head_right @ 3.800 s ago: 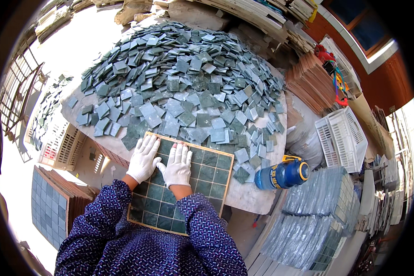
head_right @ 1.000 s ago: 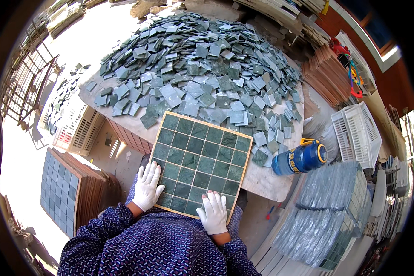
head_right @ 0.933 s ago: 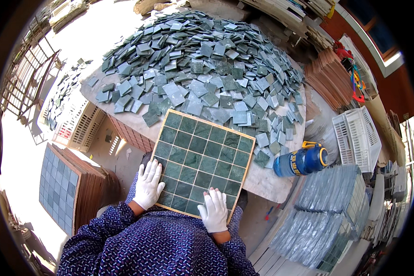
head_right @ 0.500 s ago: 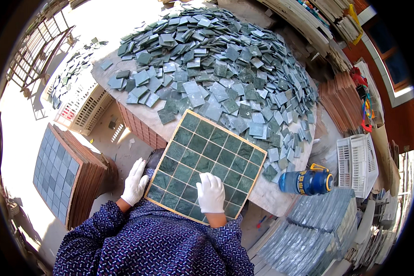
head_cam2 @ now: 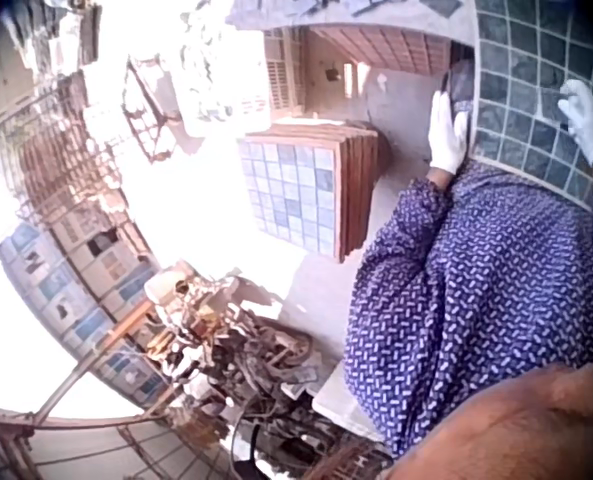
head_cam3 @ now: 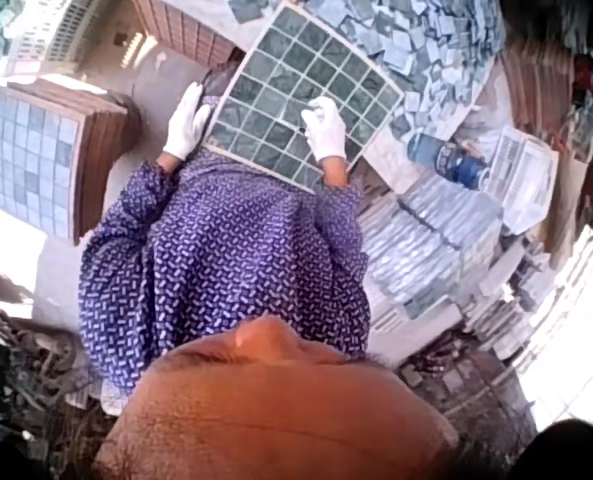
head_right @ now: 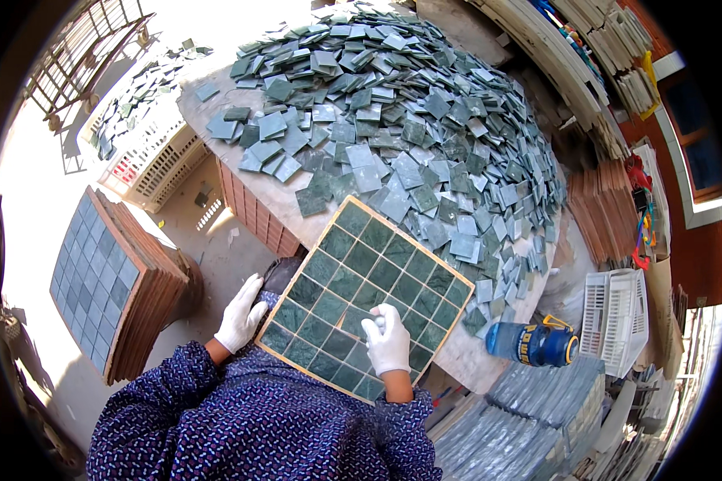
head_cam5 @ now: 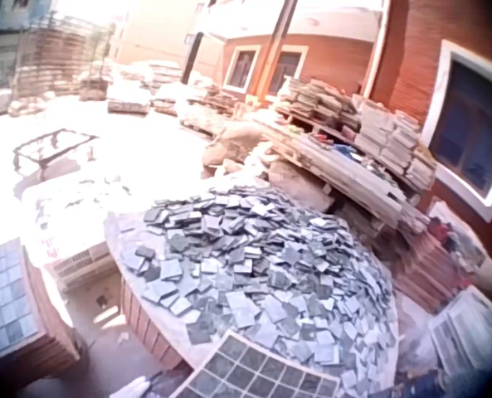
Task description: The person places small green tiles into a square grid frame, pressing them into place. They flip the frame to reveal a completed tile sheet and continue arranging tiles from a large pile on the table.
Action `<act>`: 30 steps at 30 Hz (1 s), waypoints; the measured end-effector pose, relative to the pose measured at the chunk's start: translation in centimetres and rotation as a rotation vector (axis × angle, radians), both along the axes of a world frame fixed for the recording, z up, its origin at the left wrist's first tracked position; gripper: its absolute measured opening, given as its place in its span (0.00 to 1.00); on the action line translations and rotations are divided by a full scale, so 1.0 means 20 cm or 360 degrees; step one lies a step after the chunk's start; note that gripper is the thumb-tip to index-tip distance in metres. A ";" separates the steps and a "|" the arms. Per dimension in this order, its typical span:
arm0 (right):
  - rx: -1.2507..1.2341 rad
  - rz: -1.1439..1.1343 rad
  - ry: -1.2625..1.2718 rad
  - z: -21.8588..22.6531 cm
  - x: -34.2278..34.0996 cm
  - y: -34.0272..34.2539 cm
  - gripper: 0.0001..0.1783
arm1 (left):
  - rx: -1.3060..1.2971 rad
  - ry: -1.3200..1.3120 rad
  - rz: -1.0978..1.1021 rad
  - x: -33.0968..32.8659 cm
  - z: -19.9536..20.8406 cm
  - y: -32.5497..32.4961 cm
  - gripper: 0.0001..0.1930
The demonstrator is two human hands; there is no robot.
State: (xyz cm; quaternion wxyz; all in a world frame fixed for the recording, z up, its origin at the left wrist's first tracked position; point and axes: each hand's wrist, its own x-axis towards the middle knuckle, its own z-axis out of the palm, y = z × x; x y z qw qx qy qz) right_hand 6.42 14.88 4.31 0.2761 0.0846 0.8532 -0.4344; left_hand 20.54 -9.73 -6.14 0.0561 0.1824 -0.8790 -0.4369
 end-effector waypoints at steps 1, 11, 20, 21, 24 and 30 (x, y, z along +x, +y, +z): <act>0.0062 0.0075 0.0169 -0.06 0.02 0.03 0.14 | 0.0009 -0.0013 -0.0005 0.00 0.00 0.00 0.27; 0.0435 0.0948 0.1146 -0.15 0.08 0.08 0.28 | -0.0033 -0.0072 -0.0029 -0.03 -0.02 0.00 0.27; 0.0681 0.0965 0.1431 -0.16 0.08 0.04 0.19 | -0.0390 0.0085 -0.0057 -0.05 0.04 0.02 0.28; 0.0688 0.0975 0.1396 -0.14 0.08 0.04 0.18 | -0.0563 0.0163 -0.0088 -0.06 0.09 0.02 0.28; 0.0265 0.0505 0.1082 -0.09 0.04 0.12 0.20 | -0.0657 0.0331 -0.0518 -0.10 0.28 0.10 0.31; 0.0338 -0.0079 0.1104 -0.13 0.13 0.43 0.16 | -0.0740 0.0443 -0.1301 -0.30 0.26 0.39 0.37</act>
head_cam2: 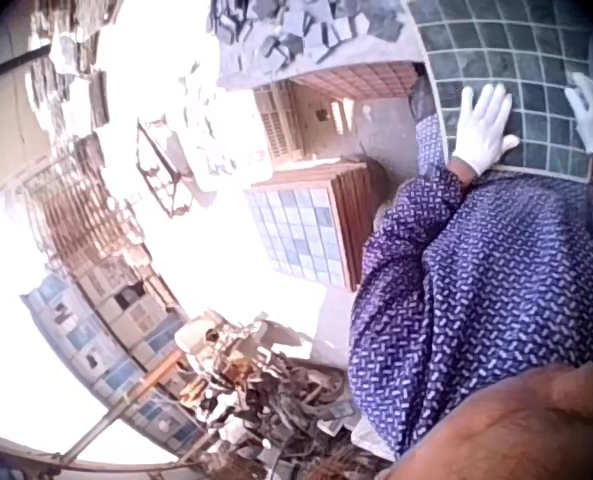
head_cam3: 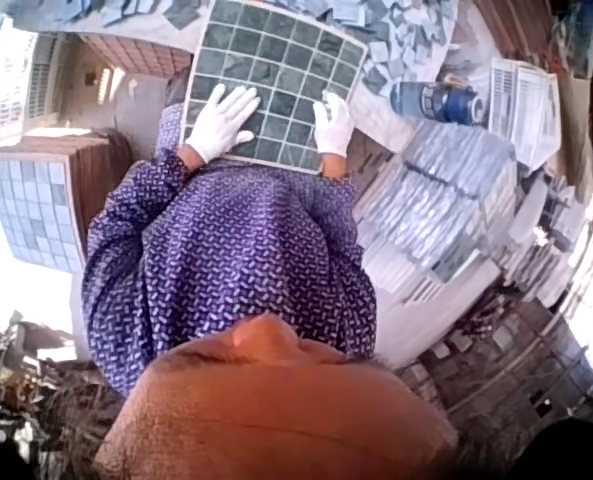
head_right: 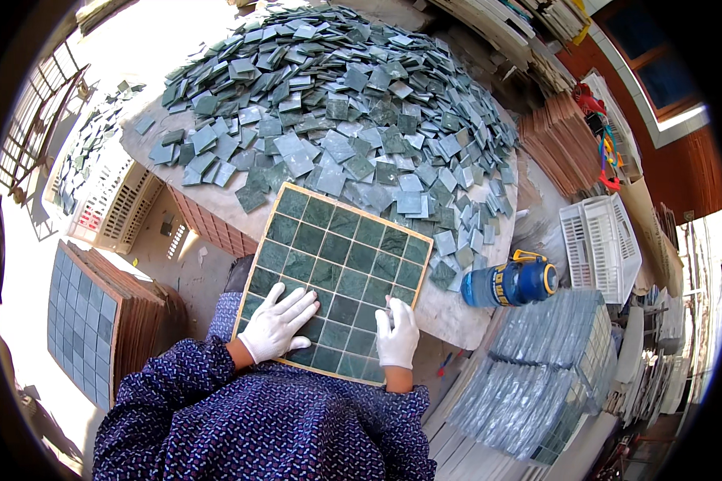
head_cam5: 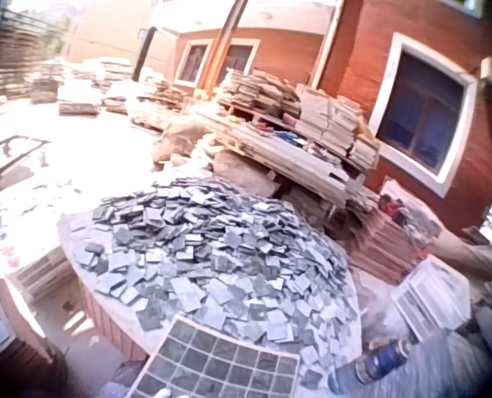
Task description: The person places small green tiles into a square grid frame, pressing them into place. They flip the frame to reveal a completed tile sheet and continue arranging tiles from a large pile on the table.
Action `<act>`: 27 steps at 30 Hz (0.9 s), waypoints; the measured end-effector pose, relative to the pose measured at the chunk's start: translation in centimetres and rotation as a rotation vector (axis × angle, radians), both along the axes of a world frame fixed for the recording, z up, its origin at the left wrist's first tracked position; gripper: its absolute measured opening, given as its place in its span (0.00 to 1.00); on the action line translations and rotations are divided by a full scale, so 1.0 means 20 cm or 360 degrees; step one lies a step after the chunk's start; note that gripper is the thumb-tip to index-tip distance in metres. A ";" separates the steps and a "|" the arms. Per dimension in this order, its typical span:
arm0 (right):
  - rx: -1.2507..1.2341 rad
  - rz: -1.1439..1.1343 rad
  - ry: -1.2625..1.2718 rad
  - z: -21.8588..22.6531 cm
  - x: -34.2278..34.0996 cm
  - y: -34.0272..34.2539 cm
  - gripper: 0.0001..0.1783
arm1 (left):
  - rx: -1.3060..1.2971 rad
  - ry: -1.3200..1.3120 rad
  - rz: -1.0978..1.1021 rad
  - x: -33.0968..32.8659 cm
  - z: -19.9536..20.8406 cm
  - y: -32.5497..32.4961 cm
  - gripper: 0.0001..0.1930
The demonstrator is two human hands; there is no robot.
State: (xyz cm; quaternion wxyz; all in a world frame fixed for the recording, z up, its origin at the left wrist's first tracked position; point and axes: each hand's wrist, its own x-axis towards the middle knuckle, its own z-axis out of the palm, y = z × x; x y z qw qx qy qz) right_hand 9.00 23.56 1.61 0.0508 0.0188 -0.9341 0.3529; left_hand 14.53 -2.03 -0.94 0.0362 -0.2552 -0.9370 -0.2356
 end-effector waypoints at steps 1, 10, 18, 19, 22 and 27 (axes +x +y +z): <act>0.0019 -0.0054 0.0020 -0.02 0.02 0.05 0.16 | -0.0061 0.0011 -0.0067 -0.08 0.00 0.02 0.37; 0.0167 0.0052 0.0162 -0.02 0.10 0.16 0.15 | -0.0296 0.0177 0.0394 -0.40 0.00 -0.09 0.33; 0.0312 0.0722 0.0169 -0.05 -0.04 -0.34 0.13 | -0.0275 -0.0086 0.0203 0.21 0.01 -0.13 0.35; 0.0375 0.0702 0.0096 -0.05 -0.06 -0.38 0.12 | -0.0254 -0.0112 0.0204 0.25 0.01 -0.15 0.35; 0.0485 0.0650 0.0004 -0.06 -0.06 -0.44 0.09 | -0.0189 -0.0129 0.0253 0.29 0.01 -0.17 0.34; 0.0486 0.0730 -0.0150 -0.04 -0.10 -0.42 0.10 | -0.0081 -0.0148 0.0246 0.27 -0.01 -0.17 0.34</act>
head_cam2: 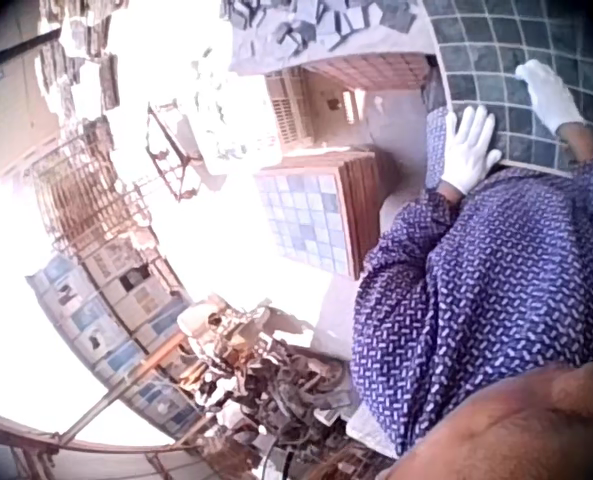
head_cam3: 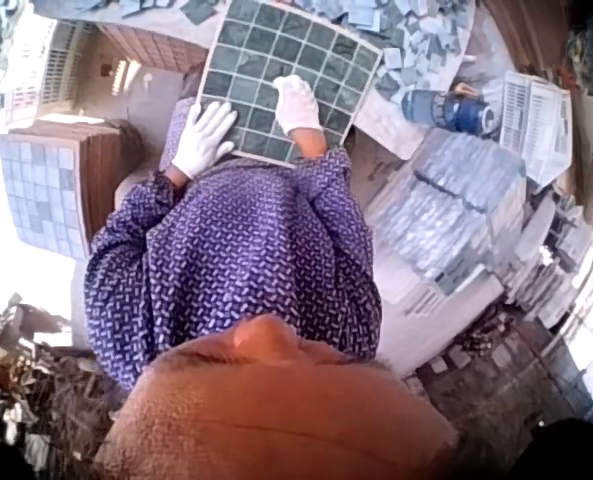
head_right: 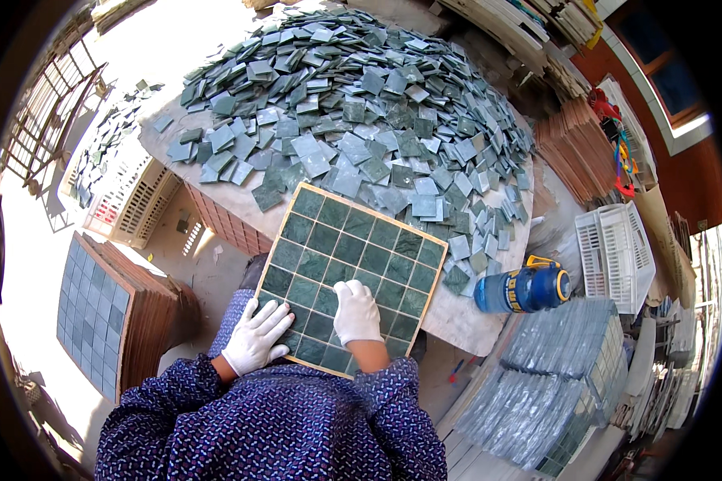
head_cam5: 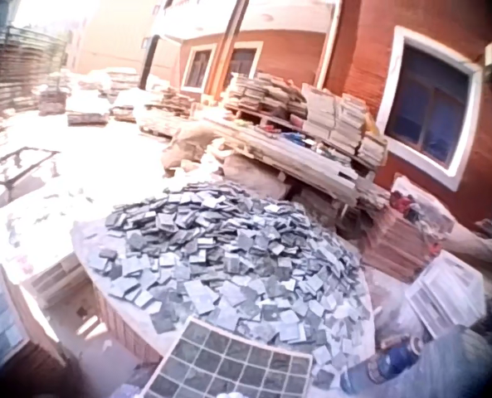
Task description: The person places small green tiles into a square grid frame, pressing them into place. They flip the frame to reveal a completed tile sheet and continue arranging tiles from a large pile on the table.
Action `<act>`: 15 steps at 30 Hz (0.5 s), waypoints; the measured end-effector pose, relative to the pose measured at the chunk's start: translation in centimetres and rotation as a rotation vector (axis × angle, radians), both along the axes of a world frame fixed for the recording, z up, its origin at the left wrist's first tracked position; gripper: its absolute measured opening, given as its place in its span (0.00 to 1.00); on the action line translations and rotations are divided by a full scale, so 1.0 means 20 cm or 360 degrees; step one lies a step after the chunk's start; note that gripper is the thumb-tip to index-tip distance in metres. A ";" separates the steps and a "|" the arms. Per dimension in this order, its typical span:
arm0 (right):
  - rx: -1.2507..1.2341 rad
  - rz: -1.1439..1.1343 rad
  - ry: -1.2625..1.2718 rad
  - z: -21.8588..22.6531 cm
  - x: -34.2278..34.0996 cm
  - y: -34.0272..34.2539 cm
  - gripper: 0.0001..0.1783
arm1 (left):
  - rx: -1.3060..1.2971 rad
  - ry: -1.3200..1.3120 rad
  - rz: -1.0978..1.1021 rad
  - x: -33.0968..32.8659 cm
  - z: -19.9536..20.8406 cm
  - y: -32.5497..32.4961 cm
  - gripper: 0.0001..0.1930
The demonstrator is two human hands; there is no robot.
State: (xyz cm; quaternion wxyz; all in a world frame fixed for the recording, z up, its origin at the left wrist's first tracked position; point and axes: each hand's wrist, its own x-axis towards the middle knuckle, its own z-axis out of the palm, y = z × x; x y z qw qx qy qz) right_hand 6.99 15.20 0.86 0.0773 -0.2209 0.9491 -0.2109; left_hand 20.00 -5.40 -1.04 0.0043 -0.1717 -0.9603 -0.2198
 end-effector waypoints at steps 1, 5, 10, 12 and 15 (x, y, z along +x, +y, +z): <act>-0.0038 -0.0001 -0.0048 0.00 0.00 0.00 0.11 | 0.0020 -0.0004 -0.0001 0.00 0.00 0.00 0.34; -0.0091 0.0021 0.0022 0.05 0.00 0.00 0.12 | 0.0116 0.0014 0.0001 0.00 -0.01 -0.01 0.34; -0.0081 -0.0074 -0.0237 0.12 0.02 -0.03 0.14 | 0.0303 0.0170 0.0104 -0.02 0.04 -0.02 0.34; -0.0223 0.0017 0.0033 0.13 0.09 -0.03 0.14 | 0.0481 0.0193 0.0170 -0.03 0.08 -0.01 0.33; -0.0378 0.0076 -0.0014 0.16 0.20 -0.02 0.09 | 0.0516 0.0225 0.0228 -0.07 0.09 -0.01 0.32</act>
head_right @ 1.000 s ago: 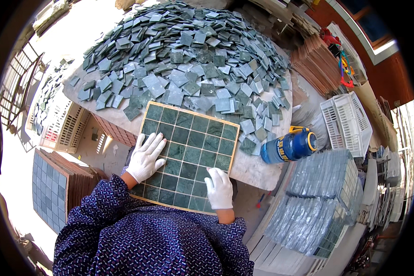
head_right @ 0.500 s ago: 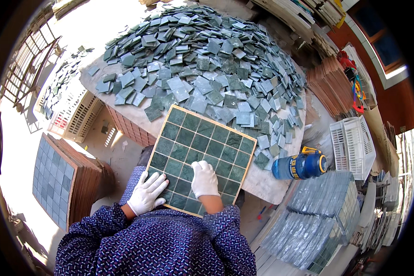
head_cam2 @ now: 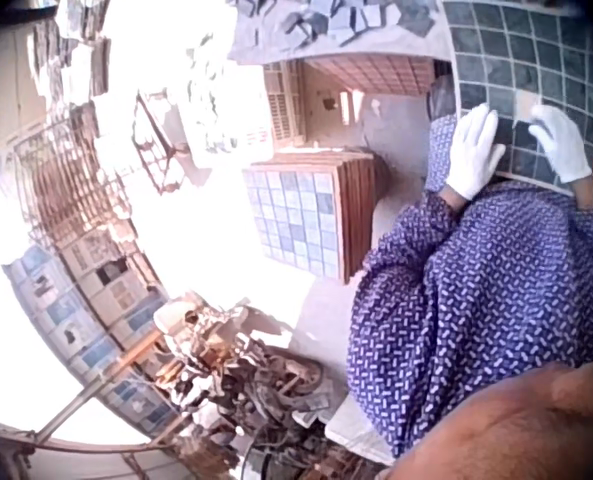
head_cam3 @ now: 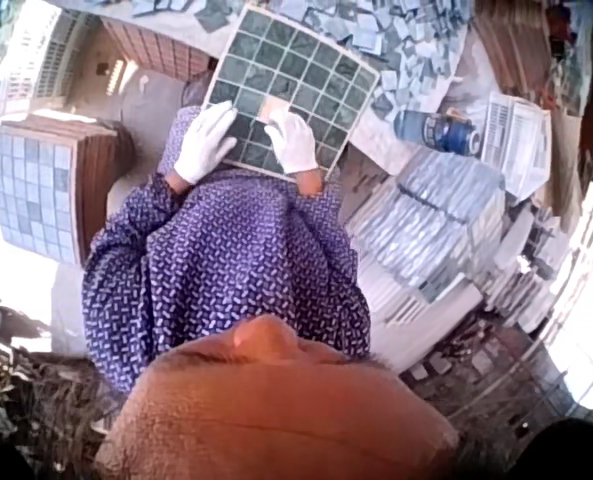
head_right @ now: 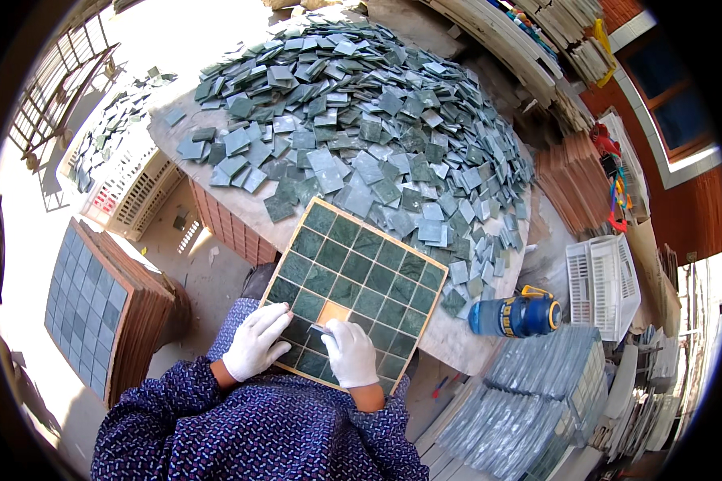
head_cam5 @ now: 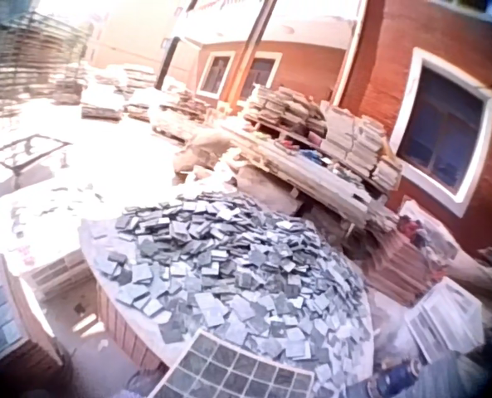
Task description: The person places small green tiles into a square grid frame, pressing them into place. They flip the frame to reveal a completed tile sheet and continue arranging tiles from a large pile on the table.
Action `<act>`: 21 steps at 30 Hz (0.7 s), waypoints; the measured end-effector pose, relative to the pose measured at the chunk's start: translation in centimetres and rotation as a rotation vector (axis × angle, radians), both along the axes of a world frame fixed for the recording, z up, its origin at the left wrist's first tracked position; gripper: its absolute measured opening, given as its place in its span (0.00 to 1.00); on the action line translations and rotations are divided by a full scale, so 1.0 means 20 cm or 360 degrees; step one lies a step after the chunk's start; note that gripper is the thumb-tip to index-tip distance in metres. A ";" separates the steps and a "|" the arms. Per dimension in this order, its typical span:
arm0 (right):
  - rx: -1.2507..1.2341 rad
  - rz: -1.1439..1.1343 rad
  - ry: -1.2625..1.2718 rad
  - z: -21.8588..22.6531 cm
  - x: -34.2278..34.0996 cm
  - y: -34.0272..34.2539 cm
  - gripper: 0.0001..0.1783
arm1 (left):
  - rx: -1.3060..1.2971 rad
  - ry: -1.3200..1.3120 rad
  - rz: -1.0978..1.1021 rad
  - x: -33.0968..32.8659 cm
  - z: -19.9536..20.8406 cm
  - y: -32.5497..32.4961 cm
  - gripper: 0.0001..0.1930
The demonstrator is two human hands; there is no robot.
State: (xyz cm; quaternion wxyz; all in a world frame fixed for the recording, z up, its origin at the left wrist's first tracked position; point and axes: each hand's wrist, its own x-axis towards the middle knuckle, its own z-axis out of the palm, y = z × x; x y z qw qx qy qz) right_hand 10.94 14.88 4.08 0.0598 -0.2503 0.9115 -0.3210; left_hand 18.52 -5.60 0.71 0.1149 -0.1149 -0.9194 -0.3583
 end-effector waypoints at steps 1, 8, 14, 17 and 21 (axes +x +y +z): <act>-0.0014 0.0022 -0.0067 0.00 0.02 0.01 0.09 | -0.0009 0.0000 0.0010 -0.02 0.00 0.00 0.32; -0.0275 -0.0170 -0.0892 0.06 0.09 0.06 0.13 | 0.0337 -0.0606 -0.0412 -0.07 0.05 0.06 0.24; -0.0631 -0.0392 -0.0898 -0.04 0.10 0.15 0.18 | 0.1524 -0.1200 0.0223 -0.05 0.04 -0.08 0.16; -0.0682 -0.0494 -0.0826 -0.12 0.09 0.26 0.19 | 0.1787 -0.1102 0.0665 -0.13 0.05 -0.52 0.14; -0.0585 -0.0408 -0.0935 -0.12 0.03 0.29 0.16 | 0.2196 -0.0041 0.1171 -0.17 0.04 -1.62 0.17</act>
